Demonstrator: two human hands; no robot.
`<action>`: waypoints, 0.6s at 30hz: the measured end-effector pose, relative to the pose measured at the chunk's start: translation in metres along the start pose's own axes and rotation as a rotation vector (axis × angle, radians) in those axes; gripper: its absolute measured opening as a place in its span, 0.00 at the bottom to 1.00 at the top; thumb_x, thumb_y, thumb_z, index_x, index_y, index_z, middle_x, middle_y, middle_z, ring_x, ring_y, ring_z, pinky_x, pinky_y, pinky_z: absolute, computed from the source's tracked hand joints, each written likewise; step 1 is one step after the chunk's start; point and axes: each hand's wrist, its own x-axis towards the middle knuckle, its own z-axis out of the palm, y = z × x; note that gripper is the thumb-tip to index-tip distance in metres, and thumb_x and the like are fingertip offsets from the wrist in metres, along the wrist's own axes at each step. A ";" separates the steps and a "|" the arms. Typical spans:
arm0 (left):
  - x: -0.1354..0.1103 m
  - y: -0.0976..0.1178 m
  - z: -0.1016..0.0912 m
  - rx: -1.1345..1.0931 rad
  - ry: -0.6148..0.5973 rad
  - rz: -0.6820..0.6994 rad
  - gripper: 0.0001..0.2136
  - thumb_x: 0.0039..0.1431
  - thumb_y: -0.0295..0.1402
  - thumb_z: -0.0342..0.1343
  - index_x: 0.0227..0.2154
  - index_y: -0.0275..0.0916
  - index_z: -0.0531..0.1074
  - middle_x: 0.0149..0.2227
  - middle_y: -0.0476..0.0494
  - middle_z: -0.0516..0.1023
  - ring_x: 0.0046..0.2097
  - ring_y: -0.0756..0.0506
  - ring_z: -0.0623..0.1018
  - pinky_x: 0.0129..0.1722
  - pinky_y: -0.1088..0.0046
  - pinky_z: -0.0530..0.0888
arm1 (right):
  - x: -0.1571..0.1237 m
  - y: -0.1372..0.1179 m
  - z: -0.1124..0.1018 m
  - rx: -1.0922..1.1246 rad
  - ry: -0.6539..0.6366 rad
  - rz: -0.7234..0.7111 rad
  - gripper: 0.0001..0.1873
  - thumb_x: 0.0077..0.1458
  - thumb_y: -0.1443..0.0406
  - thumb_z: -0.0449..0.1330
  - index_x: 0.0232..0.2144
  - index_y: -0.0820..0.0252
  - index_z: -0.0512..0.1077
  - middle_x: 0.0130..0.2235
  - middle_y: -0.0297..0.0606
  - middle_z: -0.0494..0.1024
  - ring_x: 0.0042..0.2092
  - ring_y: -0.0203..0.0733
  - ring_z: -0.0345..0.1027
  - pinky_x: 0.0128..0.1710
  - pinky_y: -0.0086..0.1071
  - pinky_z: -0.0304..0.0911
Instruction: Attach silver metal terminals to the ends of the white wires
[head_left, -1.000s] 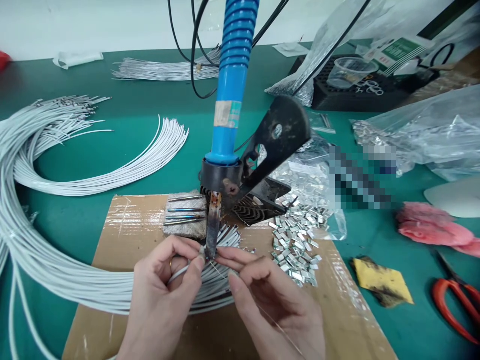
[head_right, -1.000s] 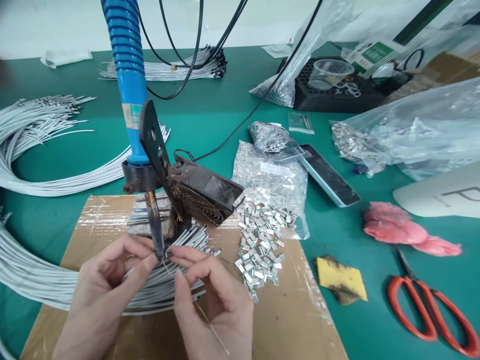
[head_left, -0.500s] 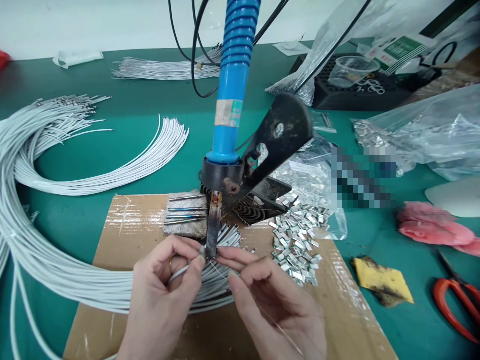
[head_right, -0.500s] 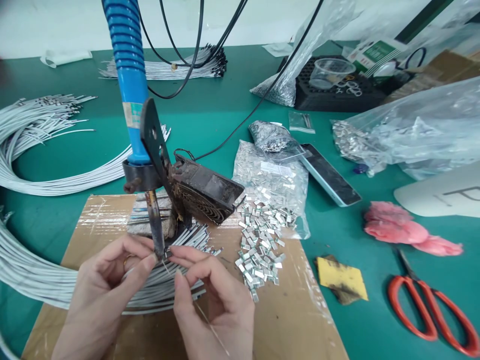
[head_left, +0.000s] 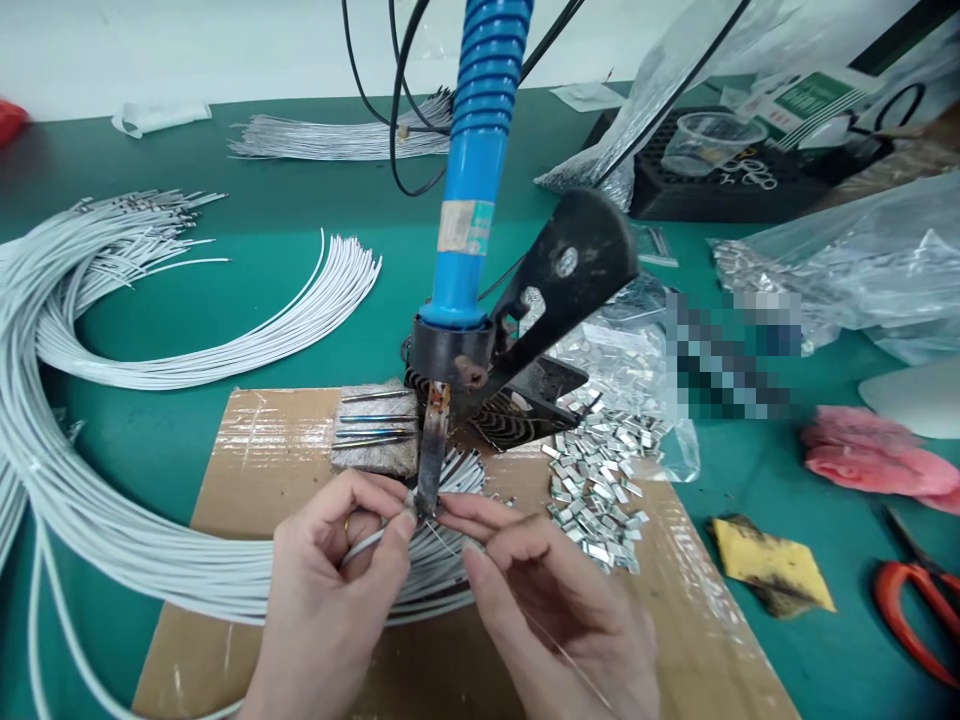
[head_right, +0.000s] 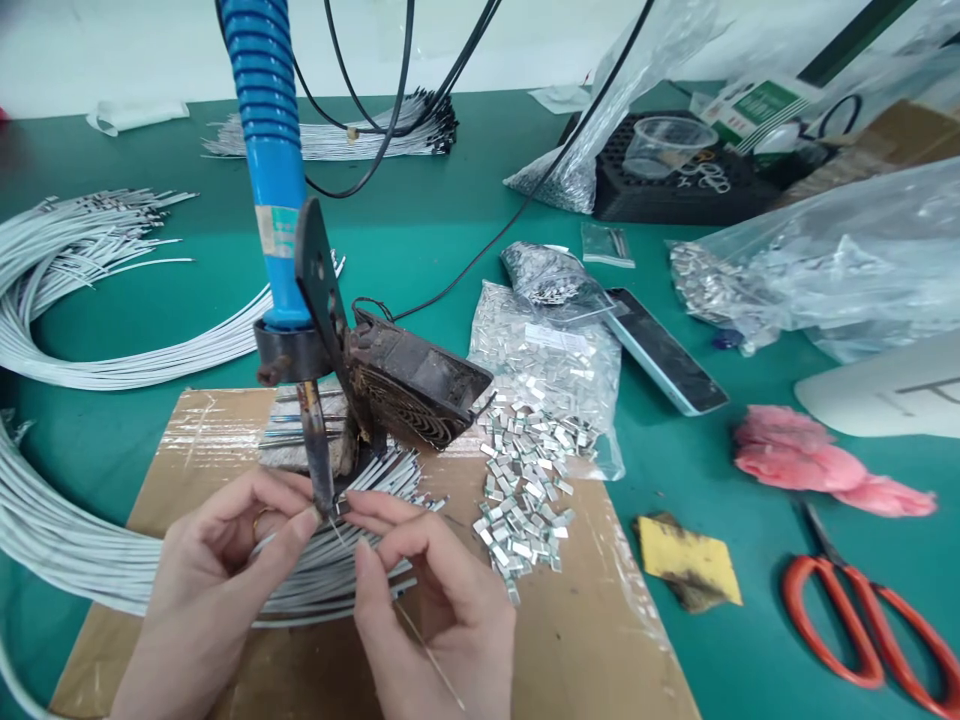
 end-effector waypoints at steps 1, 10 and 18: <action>0.000 0.000 0.000 -0.002 -0.001 -0.003 0.07 0.62 0.26 0.62 0.27 0.40 0.76 0.37 0.48 0.82 0.33 0.52 0.83 0.33 0.84 0.76 | 0.000 0.000 0.000 -0.001 -0.002 -0.004 0.10 0.58 0.65 0.68 0.25 0.52 0.75 0.46 0.35 0.87 0.44 0.41 0.84 0.50 0.28 0.74; -0.001 -0.001 -0.001 0.025 -0.005 0.020 0.07 0.63 0.27 0.62 0.28 0.40 0.76 0.38 0.48 0.83 0.34 0.52 0.83 0.34 0.85 0.77 | 0.001 0.001 0.002 -0.016 -0.005 -0.044 0.10 0.58 0.67 0.68 0.25 0.53 0.76 0.45 0.34 0.87 0.48 0.40 0.82 0.49 0.24 0.74; -0.001 0.001 -0.001 0.091 0.009 0.064 0.07 0.62 0.25 0.61 0.28 0.40 0.76 0.38 0.46 0.84 0.33 0.51 0.83 0.33 0.84 0.77 | 0.000 0.000 0.002 0.000 0.000 -0.043 0.09 0.57 0.66 0.69 0.25 0.53 0.77 0.45 0.36 0.87 0.48 0.40 0.82 0.48 0.25 0.74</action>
